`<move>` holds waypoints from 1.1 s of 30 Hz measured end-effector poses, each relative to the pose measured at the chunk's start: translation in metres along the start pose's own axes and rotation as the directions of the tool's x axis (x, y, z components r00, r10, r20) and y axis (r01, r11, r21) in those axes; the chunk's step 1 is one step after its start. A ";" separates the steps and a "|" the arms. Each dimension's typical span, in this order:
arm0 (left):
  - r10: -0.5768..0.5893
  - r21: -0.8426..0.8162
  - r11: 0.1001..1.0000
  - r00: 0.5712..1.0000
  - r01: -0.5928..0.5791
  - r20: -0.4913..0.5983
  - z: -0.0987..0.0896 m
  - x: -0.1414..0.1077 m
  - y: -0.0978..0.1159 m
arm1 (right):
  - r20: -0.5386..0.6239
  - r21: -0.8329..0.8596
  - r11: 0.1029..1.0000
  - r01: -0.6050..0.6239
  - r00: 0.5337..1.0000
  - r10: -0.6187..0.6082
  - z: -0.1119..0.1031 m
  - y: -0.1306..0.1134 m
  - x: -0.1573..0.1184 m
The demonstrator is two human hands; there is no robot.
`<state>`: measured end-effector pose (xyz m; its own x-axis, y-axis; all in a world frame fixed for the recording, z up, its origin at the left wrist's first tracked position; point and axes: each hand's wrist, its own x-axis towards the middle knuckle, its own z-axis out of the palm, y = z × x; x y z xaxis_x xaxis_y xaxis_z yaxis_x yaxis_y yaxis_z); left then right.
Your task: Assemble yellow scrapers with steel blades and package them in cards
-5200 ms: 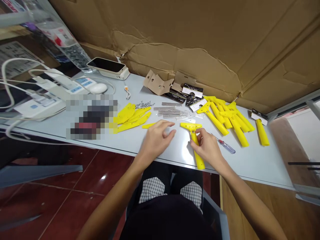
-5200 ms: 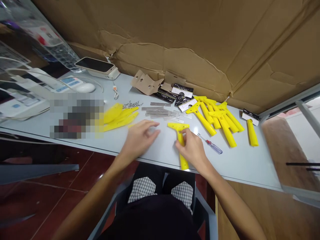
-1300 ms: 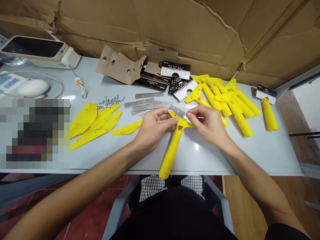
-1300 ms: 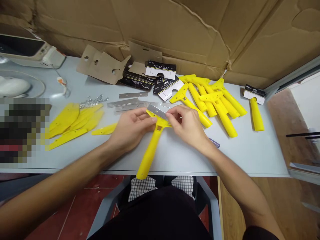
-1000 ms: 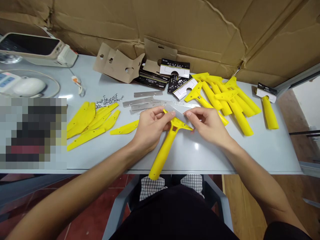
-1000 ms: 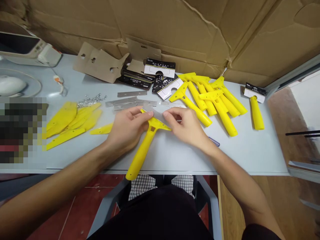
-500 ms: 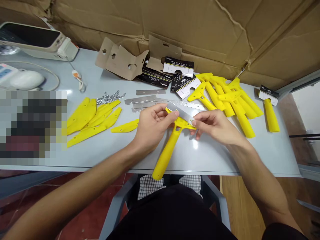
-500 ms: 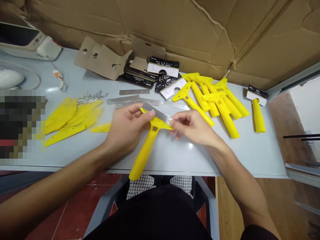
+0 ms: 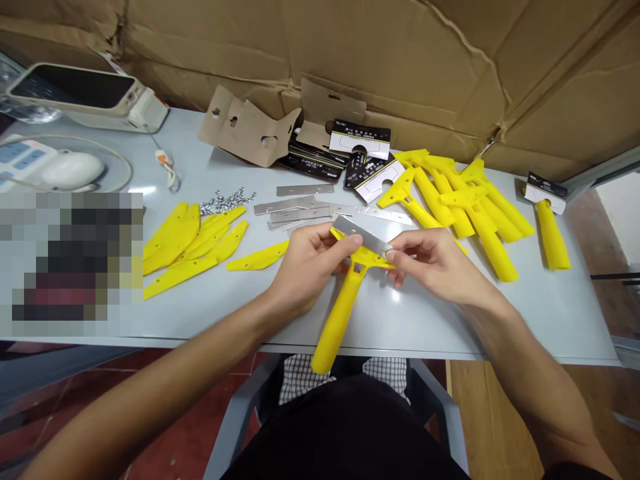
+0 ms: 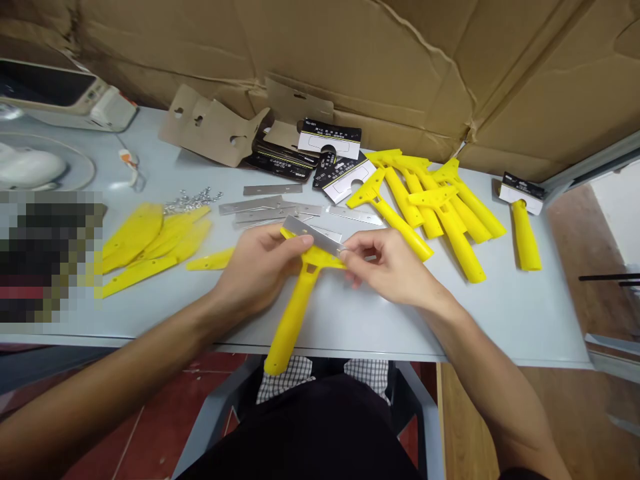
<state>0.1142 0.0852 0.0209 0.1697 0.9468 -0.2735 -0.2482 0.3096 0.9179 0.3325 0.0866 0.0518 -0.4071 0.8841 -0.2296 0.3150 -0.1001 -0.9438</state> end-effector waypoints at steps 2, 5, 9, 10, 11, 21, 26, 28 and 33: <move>-0.023 -0.009 1.000 1.000 0.023 0.013 0.000 0.000 -0.002 | -0.007 -0.006 1.000 0.005 1.000 -0.005 0.000 0.001 0.000; -0.052 -0.027 0.998 0.998 0.053 0.046 0.001 0.000 -0.003 | -0.013 -0.001 1.000 0.015 1.000 -0.015 0.001 0.002 0.001; -0.067 -0.057 0.996 0.997 0.069 0.038 0.004 0.000 -0.004 | -0.024 0.037 0.999 0.006 1.000 -0.005 0.004 0.003 0.003; -0.066 -0.061 0.996 0.997 0.068 0.032 0.004 0.000 -0.004 | -0.030 0.045 0.999 0.001 1.000 0.000 0.005 0.003 0.003; -0.065 -0.064 0.996 0.998 0.066 0.026 0.004 0.000 -0.004 | -0.035 0.053 0.999 -0.004 0.999 0.005 0.005 0.002 0.004; 0.019 -0.071 0.997 0.997 -0.014 0.069 0.004 0.001 -0.006 | -0.012 0.200 0.978 -0.062 0.998 0.065 0.013 0.010 0.004; 0.019 -0.150 0.989 0.993 -0.001 0.116 0.007 0.002 -0.007 | -0.229 -0.113 0.992 0.049 0.971 -0.074 0.005 0.007 0.003; 0.012 -0.177 0.984 0.992 0.011 0.128 0.006 0.003 -0.008 | -0.368 -0.360 0.924 0.133 0.890 -0.271 0.002 -0.008 0.005; 0.193 -0.092 0.978 0.977 -0.186 0.084 0.007 0.006 -0.014 | -0.001 -0.709 0.553 0.437 0.784 -0.621 0.041 -0.067 0.032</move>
<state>0.1253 0.0862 0.0084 0.1981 0.9780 -0.0655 -0.3617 0.1351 0.9225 0.2628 0.1032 0.0982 -0.5137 0.7558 0.4060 0.6047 0.6546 -0.4536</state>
